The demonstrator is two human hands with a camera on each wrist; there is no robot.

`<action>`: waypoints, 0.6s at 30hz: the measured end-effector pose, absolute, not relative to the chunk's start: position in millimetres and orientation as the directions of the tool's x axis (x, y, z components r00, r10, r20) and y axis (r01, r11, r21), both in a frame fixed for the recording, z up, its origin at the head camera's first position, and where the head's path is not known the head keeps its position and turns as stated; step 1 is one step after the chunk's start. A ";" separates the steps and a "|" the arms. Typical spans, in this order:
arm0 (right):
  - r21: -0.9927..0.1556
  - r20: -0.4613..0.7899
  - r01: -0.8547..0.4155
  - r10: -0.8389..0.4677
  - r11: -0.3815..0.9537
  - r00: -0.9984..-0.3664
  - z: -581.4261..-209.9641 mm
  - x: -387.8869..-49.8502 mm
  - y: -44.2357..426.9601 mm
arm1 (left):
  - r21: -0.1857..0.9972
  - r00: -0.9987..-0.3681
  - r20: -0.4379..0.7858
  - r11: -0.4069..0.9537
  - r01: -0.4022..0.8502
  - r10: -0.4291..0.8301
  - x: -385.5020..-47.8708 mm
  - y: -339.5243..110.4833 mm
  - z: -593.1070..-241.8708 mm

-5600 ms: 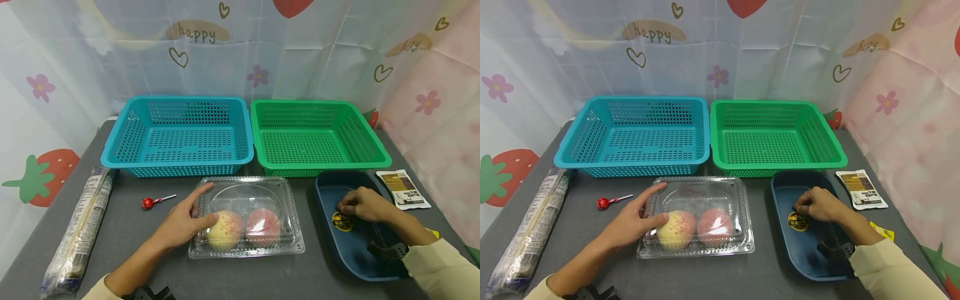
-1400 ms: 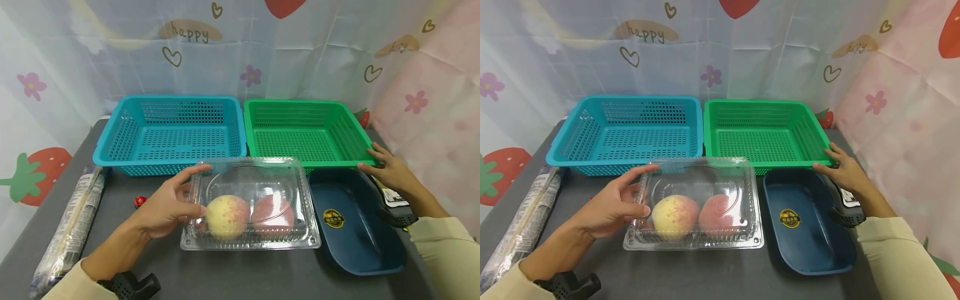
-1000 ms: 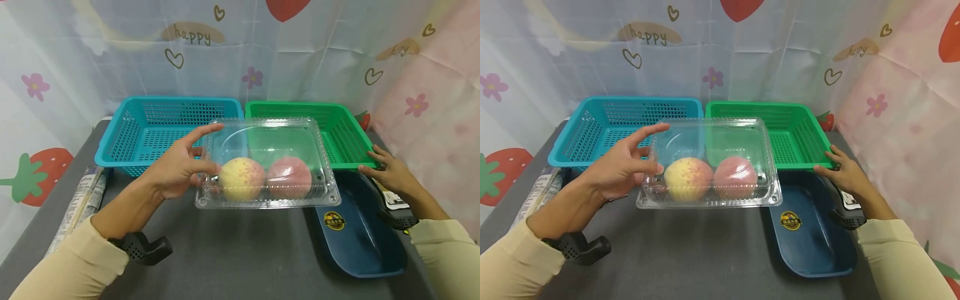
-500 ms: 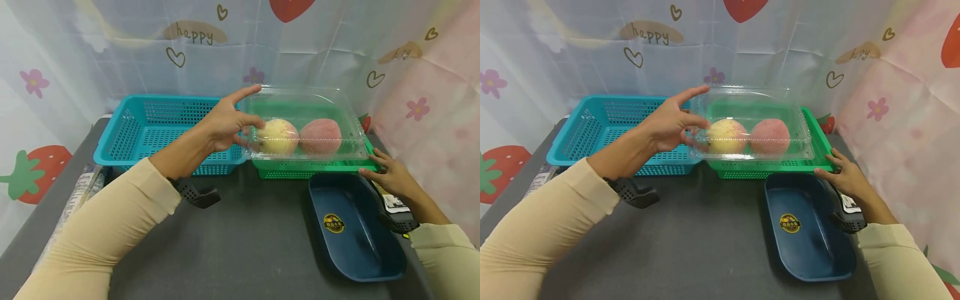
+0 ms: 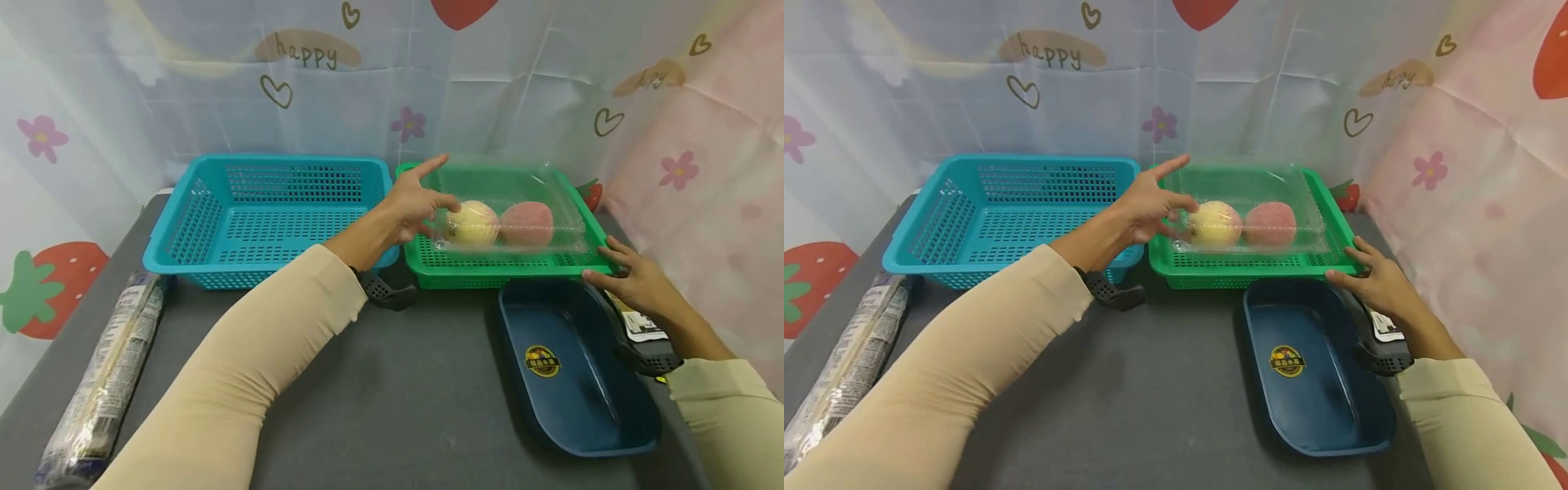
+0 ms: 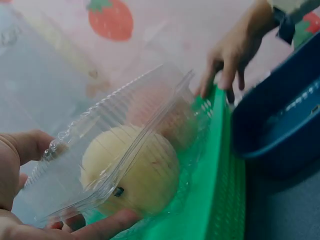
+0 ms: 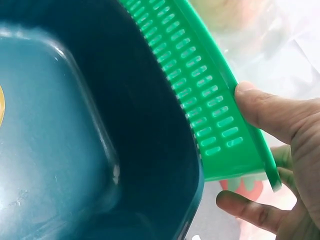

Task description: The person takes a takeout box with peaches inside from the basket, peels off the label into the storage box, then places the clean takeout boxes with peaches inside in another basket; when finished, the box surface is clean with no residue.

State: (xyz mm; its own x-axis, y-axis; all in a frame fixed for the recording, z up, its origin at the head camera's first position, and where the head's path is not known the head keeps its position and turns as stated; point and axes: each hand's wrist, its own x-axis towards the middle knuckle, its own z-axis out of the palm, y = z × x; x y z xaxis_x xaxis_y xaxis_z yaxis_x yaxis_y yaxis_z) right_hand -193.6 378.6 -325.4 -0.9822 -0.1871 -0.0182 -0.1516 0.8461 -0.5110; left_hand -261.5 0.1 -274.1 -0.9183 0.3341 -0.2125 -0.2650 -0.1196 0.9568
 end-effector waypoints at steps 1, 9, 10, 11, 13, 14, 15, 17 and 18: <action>-0.505 -0.015 -0.153 -0.186 0.850 -0.982 -325.4 -193.4 378.5 | 0.958 -0.918 -0.217 -0.109 -0.266 0.331 -263.8 1.9 -278.1; -0.468 0.012 -0.169 -0.185 0.868 -0.983 -328.9 -193.6 376.8 | 0.948 -0.905 -0.280 -0.059 -0.314 0.319 -274.5 14.2 -309.2; -0.468 0.011 -0.166 -0.182 0.868 -0.983 -328.8 -193.7 376.3 | 0.946 -0.903 -0.284 -0.061 -0.319 0.321 -275.5 15.4 -311.5; -0.468 0.012 -0.166 -0.181 0.868 -0.983 -328.4 -193.7 376.0 | 0.945 -0.902 -0.290 -0.056 -0.324 0.320 -276.3 16.2 -313.0; -0.471 0.014 -0.167 -0.181 0.866 -0.983 -327.7 -193.5 375.7 | 0.944 -0.900 -0.295 -0.048 -0.327 0.321 -278.6 17.7 -315.5; -0.470 0.019 -0.170 -0.182 0.866 -0.983 -327.5 -193.2 375.8 | 0.945 -0.899 -0.295 -0.039 -0.324 0.323 -279.4 18.8 -316.2; -0.473 0.022 -0.172 -0.183 0.864 -0.983 -327.4 -192.8 375.9 | 0.946 -0.898 -0.297 -0.028 -0.323 0.325 -280.2 20.2 -316.8; -0.473 0.032 -0.178 -0.185 0.863 -0.982 -327.6 -192.3 376.2 | 0.946 -0.896 -0.309 0.012 -0.322 0.319 -281.1 23.2 -317.3; -0.472 0.036 -0.180 -0.186 0.863 -0.982 -327.9 -192.3 376.5 | 0.946 -0.895 -0.315 0.031 -0.322 0.316 -281.5 24.8 -317.7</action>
State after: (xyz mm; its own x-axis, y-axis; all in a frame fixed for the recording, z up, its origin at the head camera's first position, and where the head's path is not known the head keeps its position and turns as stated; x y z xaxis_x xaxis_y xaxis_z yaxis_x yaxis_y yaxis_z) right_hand -192.3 376.5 -327.9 -0.9820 -0.1856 0.0359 -0.1803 0.8629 -0.4720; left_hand -281.5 24.8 -317.7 -0.8948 0.3164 -0.3150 -0.3220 0.0314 0.9462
